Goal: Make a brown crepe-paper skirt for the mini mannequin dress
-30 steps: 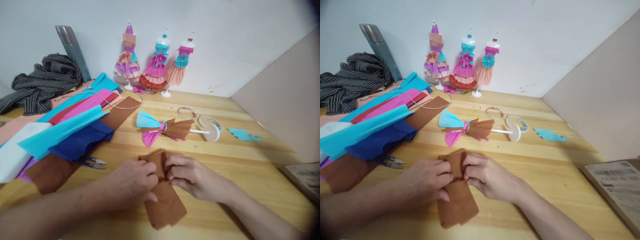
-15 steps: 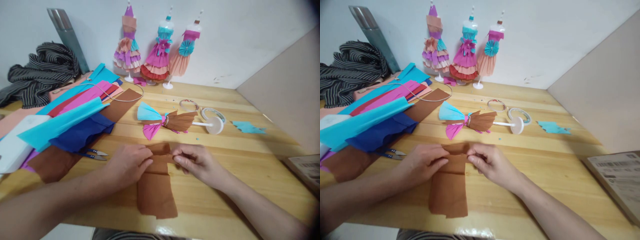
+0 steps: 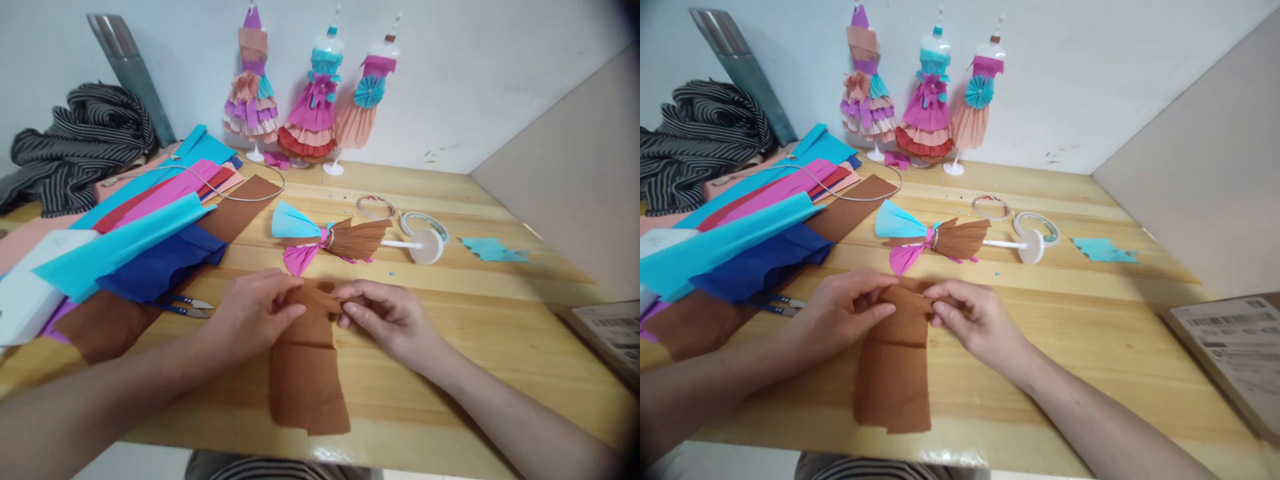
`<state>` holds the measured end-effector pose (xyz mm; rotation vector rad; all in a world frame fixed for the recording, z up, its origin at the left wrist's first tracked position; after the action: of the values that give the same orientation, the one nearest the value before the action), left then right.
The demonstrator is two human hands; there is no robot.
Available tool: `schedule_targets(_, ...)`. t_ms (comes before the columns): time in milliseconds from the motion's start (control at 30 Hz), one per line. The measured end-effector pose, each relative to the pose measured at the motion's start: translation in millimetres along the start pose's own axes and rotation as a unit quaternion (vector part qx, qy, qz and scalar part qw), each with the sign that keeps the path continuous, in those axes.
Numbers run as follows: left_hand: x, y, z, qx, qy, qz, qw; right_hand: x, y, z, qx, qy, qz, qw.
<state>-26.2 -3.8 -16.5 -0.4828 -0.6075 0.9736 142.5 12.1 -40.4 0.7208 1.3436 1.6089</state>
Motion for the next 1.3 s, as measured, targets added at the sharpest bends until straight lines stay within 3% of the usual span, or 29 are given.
schedule_targets(167, 3.1, 2.8, 0.4, -0.074, -0.011, 0.004, 0.997, 5.6, -18.2, -3.8, 0.164, 0.035, -0.097, 0.981)
schedule_targets(267, 3.1, 5.6, 0.6, -0.122, -0.032, 0.014, 0.992, 7.7, -21.5, -2.8, 0.218, 0.029, -0.119, 0.968)
schedule_targets(467, 1.2, 11.0, -9.3, -0.179, 0.004, 0.067, 0.982, 6.2, -9.6, -3.9, 0.141, 0.035, -0.087, 0.986)
schedule_targets(667, 1.7, 11.8, -15.4, -0.254, 0.023, 0.077, 0.964, 8.4, -10.4, 5.3, 0.097, -0.033, -0.072, 0.992)
schedule_targets(867, 1.5, 10.7, -15.5, -0.149, 0.073, 0.066, 0.984, 7.6, -14.6, 9.2, 0.111, -0.028, -0.046, 0.992)
schedule_targets(1100, 7.7, 6.8, -4.6, -0.122, -0.002, 0.006, 0.992, 7.5, -19.6, 15.9, 0.137, -0.063, -0.069, 0.986)
schedule_targets(1200, 7.3, 7.2, -1.9, -0.104, -0.032, -0.009, 0.994, 4.6, -16.0, 21.8, 0.132, -0.089, -0.025, 0.987)
schedule_targets(1300, 1.9, -1.2, 15.4, -0.027, -0.116, -0.064, 0.991, -3.0, -6.9, 26.1, 0.122, -0.1, 0.046, 0.986)
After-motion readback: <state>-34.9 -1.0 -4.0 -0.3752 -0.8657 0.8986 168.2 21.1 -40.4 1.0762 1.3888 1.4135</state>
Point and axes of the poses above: each hand's wrist, its own x-axis towards the middle knuckle, its own z-axis out of the back of the hand, y = z × x, the point moved 7 cm from there along x, towards the middle knuckle, and after that the axes turned 8 degrees about -z, right-handed, at the moved point
